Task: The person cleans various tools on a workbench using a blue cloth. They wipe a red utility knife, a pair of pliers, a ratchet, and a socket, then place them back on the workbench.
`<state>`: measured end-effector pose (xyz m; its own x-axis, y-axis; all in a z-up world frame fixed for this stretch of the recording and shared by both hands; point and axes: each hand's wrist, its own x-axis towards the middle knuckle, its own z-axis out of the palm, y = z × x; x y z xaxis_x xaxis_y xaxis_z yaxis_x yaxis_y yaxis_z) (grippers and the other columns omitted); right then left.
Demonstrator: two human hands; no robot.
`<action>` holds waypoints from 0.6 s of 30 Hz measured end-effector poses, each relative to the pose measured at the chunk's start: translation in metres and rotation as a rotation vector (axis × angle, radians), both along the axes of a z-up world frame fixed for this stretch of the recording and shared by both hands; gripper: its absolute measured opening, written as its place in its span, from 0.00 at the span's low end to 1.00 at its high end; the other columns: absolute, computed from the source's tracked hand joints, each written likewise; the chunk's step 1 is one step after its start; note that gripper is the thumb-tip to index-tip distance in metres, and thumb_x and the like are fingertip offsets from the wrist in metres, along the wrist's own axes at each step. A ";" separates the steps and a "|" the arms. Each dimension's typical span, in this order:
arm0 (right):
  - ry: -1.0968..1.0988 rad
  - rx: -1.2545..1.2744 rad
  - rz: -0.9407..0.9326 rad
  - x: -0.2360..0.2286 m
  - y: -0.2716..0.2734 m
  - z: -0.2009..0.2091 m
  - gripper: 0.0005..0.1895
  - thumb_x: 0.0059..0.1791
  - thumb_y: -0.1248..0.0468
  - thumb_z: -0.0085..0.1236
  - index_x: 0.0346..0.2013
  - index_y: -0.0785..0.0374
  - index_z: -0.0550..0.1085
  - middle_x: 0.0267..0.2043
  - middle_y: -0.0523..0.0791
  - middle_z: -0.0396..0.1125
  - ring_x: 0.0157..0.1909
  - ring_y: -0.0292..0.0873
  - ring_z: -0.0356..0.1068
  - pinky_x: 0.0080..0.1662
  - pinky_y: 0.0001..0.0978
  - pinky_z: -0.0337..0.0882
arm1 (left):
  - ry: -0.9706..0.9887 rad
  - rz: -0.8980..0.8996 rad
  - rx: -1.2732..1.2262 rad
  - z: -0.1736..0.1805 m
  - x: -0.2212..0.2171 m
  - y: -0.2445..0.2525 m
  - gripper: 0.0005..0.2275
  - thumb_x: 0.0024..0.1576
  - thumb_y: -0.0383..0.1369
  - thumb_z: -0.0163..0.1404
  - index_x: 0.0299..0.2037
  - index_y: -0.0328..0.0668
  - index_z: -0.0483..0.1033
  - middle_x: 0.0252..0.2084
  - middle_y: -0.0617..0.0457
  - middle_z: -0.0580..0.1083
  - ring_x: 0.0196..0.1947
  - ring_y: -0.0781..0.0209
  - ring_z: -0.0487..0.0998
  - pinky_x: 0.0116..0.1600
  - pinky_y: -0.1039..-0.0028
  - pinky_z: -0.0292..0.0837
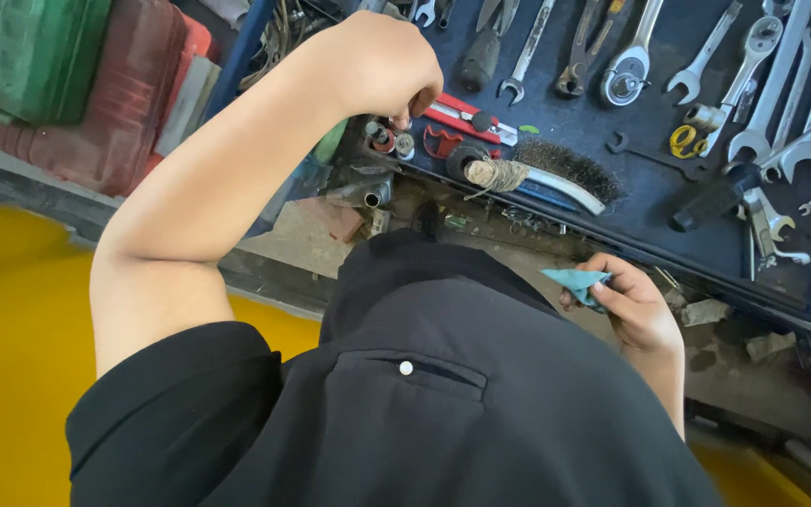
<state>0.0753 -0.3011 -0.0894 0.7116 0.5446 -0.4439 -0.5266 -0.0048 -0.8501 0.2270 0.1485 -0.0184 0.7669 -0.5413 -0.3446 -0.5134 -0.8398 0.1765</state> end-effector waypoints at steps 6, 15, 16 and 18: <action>0.007 -0.007 -0.009 0.000 -0.002 -0.002 0.09 0.55 0.63 0.54 0.43 0.68 0.73 0.40 0.51 0.74 0.44 0.46 0.73 0.49 0.39 0.71 | -0.004 0.020 -0.001 0.001 -0.001 0.002 0.06 0.45 0.32 0.65 0.32 0.52 0.85 0.32 0.57 0.81 0.38 0.57 0.82 0.38 0.62 0.75; 0.014 -0.007 -0.001 -0.001 0.000 0.000 0.09 0.55 0.63 0.54 0.43 0.68 0.73 0.39 0.52 0.74 0.43 0.46 0.73 0.48 0.40 0.71 | -0.210 0.050 -0.246 0.005 -0.007 0.022 0.08 0.52 0.34 0.63 0.41 0.48 0.84 0.34 0.50 0.81 0.35 0.53 0.82 0.38 0.61 0.75; 0.012 -0.013 -0.006 -0.001 0.000 0.000 0.09 0.55 0.63 0.54 0.43 0.68 0.73 0.39 0.51 0.74 0.43 0.46 0.73 0.48 0.40 0.71 | -0.195 0.072 -0.259 0.011 -0.009 0.024 0.07 0.54 0.34 0.62 0.41 0.47 0.84 0.33 0.49 0.80 0.34 0.52 0.81 0.38 0.61 0.74; 0.013 -0.021 -0.011 -0.001 -0.001 0.000 0.09 0.55 0.63 0.54 0.43 0.68 0.73 0.39 0.51 0.74 0.43 0.46 0.73 0.48 0.39 0.71 | -0.178 0.095 -0.275 0.021 -0.017 0.032 0.06 0.56 0.33 0.61 0.41 0.47 0.84 0.32 0.48 0.79 0.33 0.51 0.81 0.37 0.60 0.73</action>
